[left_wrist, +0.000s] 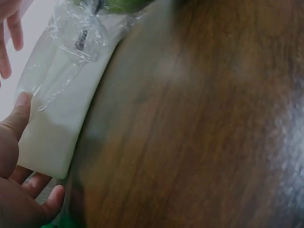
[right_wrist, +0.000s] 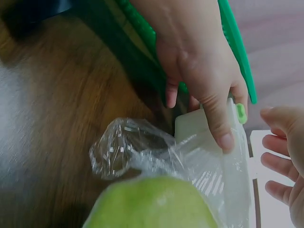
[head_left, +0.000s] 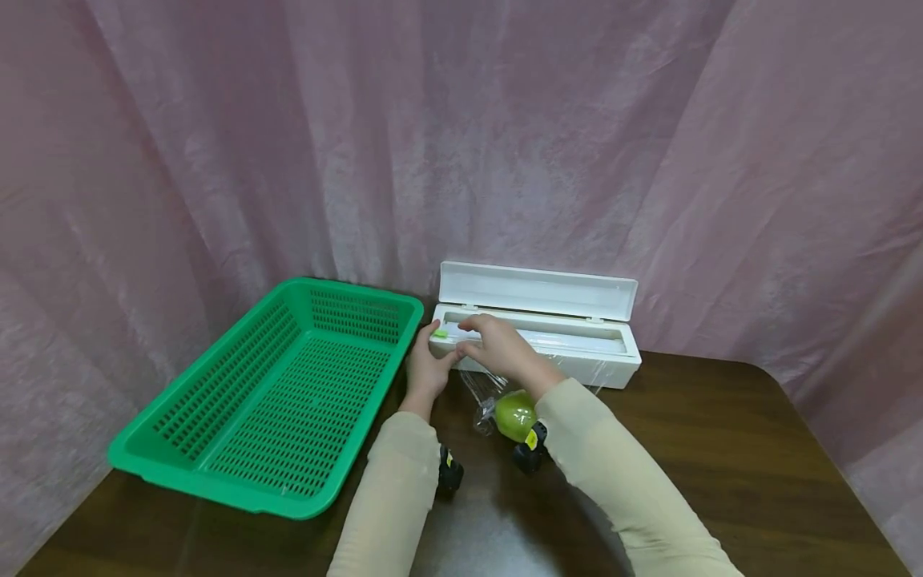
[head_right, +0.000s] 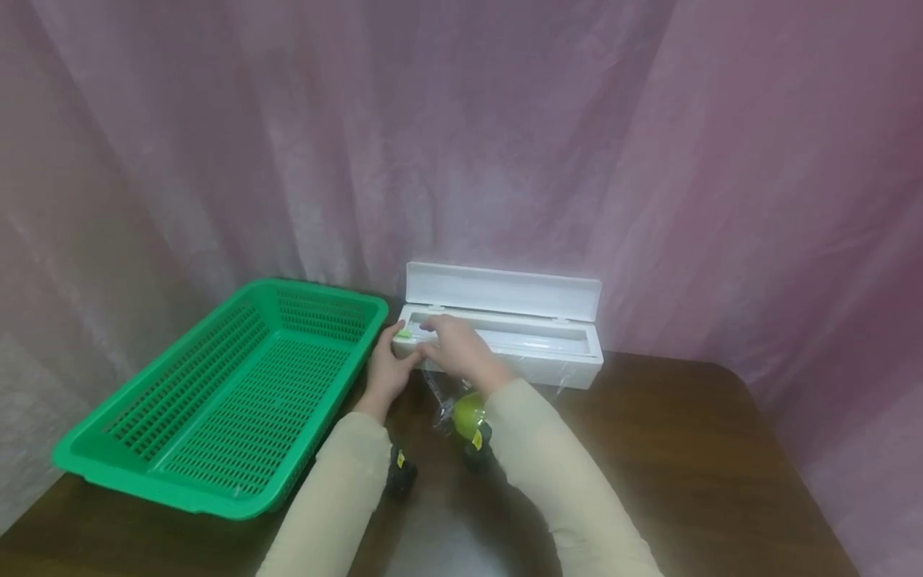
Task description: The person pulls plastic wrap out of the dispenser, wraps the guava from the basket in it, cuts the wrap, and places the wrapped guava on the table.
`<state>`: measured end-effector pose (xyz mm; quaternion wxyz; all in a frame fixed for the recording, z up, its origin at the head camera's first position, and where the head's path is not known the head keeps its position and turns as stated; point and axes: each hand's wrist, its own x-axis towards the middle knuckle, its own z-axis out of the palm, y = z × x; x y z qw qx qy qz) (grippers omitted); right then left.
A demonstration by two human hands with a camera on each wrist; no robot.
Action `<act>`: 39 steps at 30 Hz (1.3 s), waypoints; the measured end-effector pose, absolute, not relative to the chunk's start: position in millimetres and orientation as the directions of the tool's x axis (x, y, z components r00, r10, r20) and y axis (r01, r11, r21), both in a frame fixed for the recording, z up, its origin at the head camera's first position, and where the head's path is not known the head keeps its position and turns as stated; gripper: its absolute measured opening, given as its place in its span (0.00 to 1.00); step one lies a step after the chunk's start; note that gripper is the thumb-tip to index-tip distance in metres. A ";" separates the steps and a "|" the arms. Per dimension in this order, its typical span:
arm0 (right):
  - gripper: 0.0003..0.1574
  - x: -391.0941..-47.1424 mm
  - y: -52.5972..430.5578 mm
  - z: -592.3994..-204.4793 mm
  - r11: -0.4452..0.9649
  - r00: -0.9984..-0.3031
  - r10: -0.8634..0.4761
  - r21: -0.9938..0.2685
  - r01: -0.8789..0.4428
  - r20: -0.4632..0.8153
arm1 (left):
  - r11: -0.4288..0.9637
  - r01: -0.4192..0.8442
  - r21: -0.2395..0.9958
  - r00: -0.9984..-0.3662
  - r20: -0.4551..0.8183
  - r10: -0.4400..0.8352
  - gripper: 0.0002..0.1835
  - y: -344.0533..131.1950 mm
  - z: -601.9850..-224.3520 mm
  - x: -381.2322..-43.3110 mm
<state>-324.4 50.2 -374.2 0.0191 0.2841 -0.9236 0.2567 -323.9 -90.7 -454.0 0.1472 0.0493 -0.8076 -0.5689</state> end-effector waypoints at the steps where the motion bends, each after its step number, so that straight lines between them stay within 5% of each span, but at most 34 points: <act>1: 0.25 -326.2 47.9 -374.9 0.707 -0.839 -0.513 -0.465 -0.533 0.182 | 0.350 0.089 0.933 -0.950 0.185 -0.252 0.37 -90.4 -453.4 -323.5; 39: 0.12 -349.1 14.5 -393.1 0.781 -0.878 -0.436 -0.403 -0.478 0.196 | 0.422 0.095 0.901 -0.930 0.232 -0.284 0.35 -91.1 -460.0 -327.4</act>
